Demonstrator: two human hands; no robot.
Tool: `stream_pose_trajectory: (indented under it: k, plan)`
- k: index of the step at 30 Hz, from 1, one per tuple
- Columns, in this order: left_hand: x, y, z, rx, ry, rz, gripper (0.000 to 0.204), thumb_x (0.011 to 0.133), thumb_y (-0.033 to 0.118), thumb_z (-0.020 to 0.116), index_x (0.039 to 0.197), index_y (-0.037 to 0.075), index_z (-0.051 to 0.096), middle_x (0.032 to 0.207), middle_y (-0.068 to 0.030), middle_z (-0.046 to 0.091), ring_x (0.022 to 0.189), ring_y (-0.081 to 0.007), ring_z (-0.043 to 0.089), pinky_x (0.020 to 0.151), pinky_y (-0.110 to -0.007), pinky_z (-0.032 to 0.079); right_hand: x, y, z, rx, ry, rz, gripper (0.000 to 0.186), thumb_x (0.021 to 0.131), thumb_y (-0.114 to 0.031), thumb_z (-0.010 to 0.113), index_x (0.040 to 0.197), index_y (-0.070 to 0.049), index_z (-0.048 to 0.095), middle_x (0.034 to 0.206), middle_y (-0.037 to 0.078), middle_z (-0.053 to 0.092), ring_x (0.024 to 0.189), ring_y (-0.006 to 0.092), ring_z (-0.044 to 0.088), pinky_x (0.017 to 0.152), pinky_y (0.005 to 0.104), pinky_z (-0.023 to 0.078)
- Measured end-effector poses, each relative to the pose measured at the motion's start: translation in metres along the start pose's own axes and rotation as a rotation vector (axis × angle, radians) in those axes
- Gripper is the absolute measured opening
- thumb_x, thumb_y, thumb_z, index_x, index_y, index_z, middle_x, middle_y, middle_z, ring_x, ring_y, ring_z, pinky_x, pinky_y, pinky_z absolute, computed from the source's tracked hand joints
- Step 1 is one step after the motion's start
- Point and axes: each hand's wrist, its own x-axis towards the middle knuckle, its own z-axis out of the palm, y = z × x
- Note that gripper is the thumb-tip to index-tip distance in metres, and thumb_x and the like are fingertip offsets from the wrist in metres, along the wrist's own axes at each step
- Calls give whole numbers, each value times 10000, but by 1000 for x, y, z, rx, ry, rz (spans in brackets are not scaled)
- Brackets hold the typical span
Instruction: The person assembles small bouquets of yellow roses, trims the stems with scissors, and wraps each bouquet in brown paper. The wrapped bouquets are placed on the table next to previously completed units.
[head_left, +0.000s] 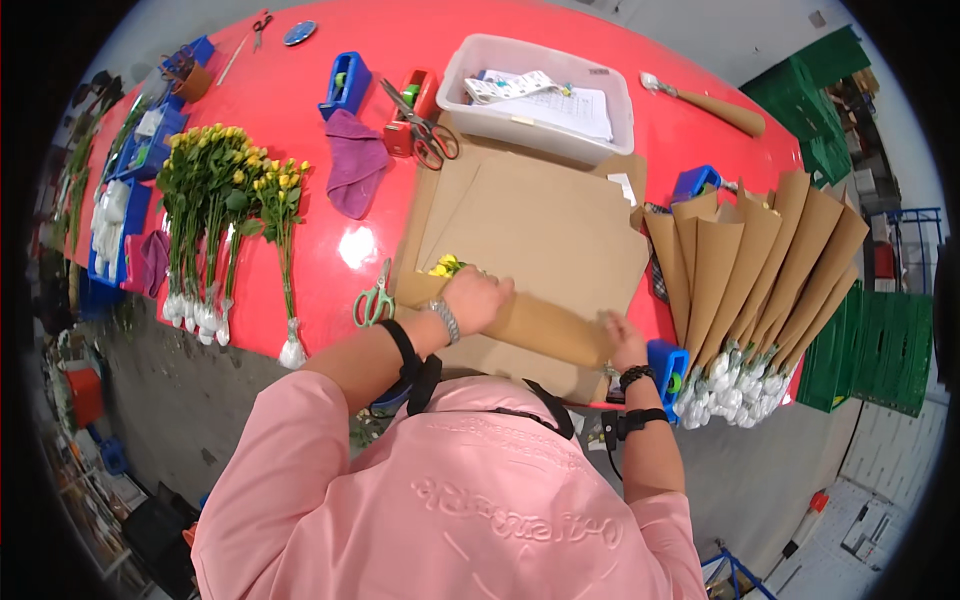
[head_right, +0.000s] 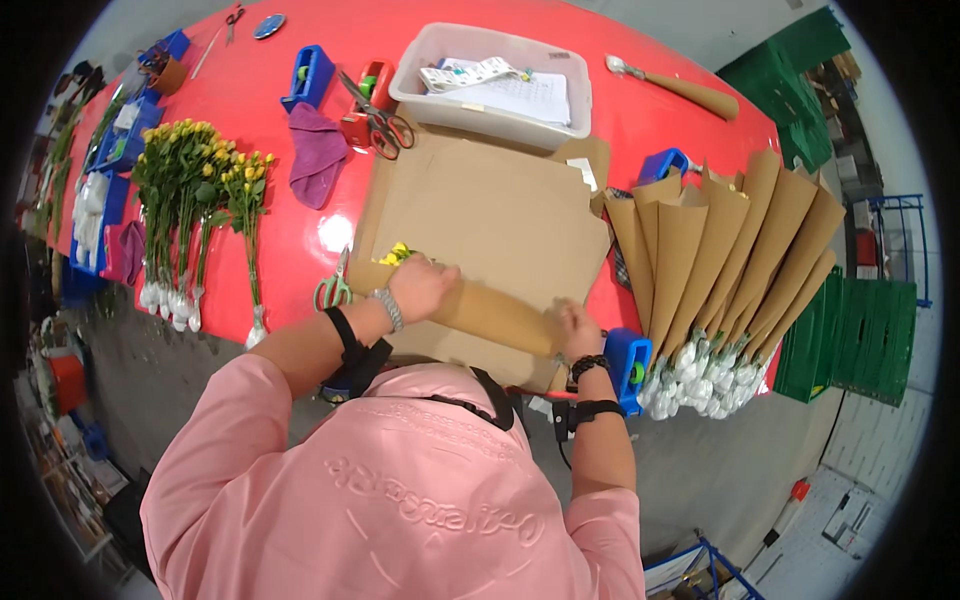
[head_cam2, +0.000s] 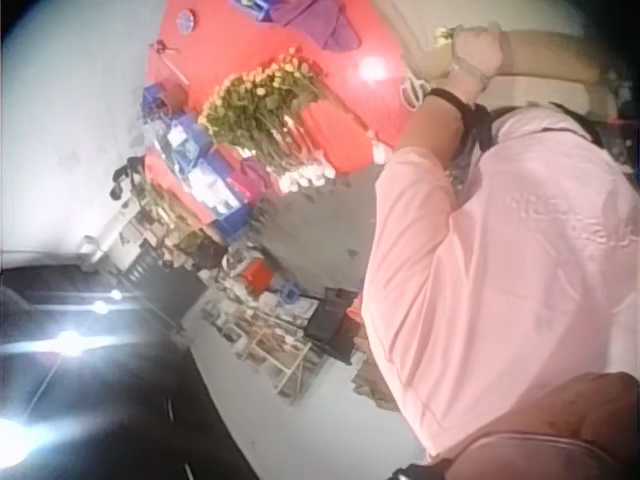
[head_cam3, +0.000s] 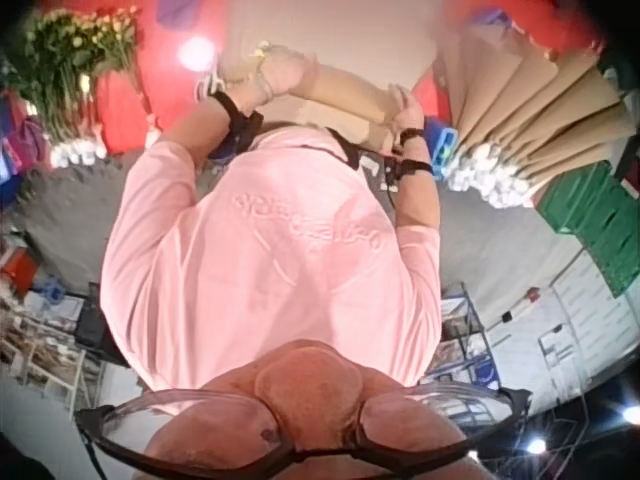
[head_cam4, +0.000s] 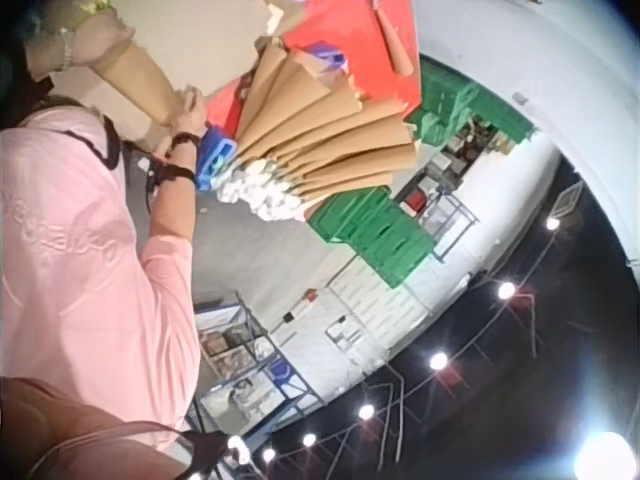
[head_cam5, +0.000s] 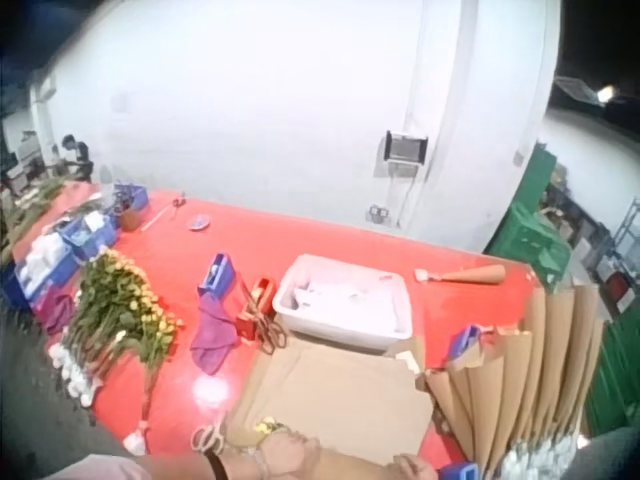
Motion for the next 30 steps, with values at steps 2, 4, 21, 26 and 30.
stream_pose_trajectory:
  k: [2,4,21,26,30]
  plan:
    - [24,-6,-6,-29,-131,-151,197,886,200,572,995,46,629,872,-178,722,890,-345,725,818,-489,541,-5,-32,-8,86,320,171,392,899,-128,709,1270,-17,655,1085,206,688,1036,365,652,930,472,523]
    - [44,-20,4,-76,-176,-213,225,898,195,556,1015,21,638,903,-208,724,912,-362,723,783,-513,550,-21,-47,8,-286,422,-158,450,875,-147,732,1297,-30,628,1136,212,667,1080,392,627,956,498,501]
    - [68,55,-24,303,-420,192,668,810,526,749,1234,32,599,1140,-165,658,1108,-319,628,949,-487,459,-4,-87,68,-538,-195,5,591,767,-470,833,1218,-138,643,970,184,734,916,354,725,812,476,571]
    - [24,67,45,399,-6,505,559,777,393,783,1186,50,616,1068,-168,670,1030,-318,661,912,-476,468,-37,-88,53,-393,-523,147,656,722,-464,869,1179,-40,664,1086,212,739,1026,380,707,909,458,557]
    - [32,83,55,197,-438,335,496,767,317,768,1162,50,631,1022,-176,709,1015,-328,692,935,-465,478,-84,-73,69,-523,-143,38,347,808,-293,770,1048,-59,682,1071,191,736,1021,335,711,880,454,558]
